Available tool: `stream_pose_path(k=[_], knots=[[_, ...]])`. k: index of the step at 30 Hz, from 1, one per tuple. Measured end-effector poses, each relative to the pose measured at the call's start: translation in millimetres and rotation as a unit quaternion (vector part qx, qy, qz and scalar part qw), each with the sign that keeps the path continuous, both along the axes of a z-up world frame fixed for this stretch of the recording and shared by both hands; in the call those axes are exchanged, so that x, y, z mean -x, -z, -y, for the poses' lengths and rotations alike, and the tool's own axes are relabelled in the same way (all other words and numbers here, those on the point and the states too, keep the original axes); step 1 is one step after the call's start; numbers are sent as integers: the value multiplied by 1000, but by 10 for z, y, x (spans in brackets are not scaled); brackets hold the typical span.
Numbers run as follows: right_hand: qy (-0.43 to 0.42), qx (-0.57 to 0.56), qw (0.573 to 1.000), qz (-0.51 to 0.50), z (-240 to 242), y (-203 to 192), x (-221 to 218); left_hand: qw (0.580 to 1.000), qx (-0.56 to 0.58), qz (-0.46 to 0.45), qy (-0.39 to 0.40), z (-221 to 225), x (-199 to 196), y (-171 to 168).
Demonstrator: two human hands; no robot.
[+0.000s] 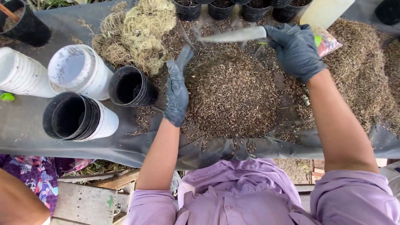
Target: Mixing soil or potting medium on a table using a hand trowel
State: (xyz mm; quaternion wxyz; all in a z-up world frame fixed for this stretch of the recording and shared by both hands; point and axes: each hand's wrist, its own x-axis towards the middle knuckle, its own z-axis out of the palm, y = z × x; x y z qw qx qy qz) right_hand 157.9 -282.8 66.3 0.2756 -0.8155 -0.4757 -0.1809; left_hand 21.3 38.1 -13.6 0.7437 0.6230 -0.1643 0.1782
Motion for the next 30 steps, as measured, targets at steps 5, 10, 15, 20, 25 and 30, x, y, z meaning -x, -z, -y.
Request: stream_pose_path(k=[5,10,15,20,25,30], knots=[[280,222,933,46,-95,479,-41,948,-102,-231,-192,115,51,-41],[214,149,966,2,14,672,45,934,-205,-193,-222,171,36,-19],[186,75,979,42,396,306,560,899,-322,-150,-255,182,37,95],[231,82,956,164,619,45,1104,822,-477,-84,-299,191,95,166],[274,114,935,196,311,87,1525,743,-588,-25,-320,267,9,176],[277,105,943,154,507,134,1525,643,-683,33,-346,243,-18,165]])
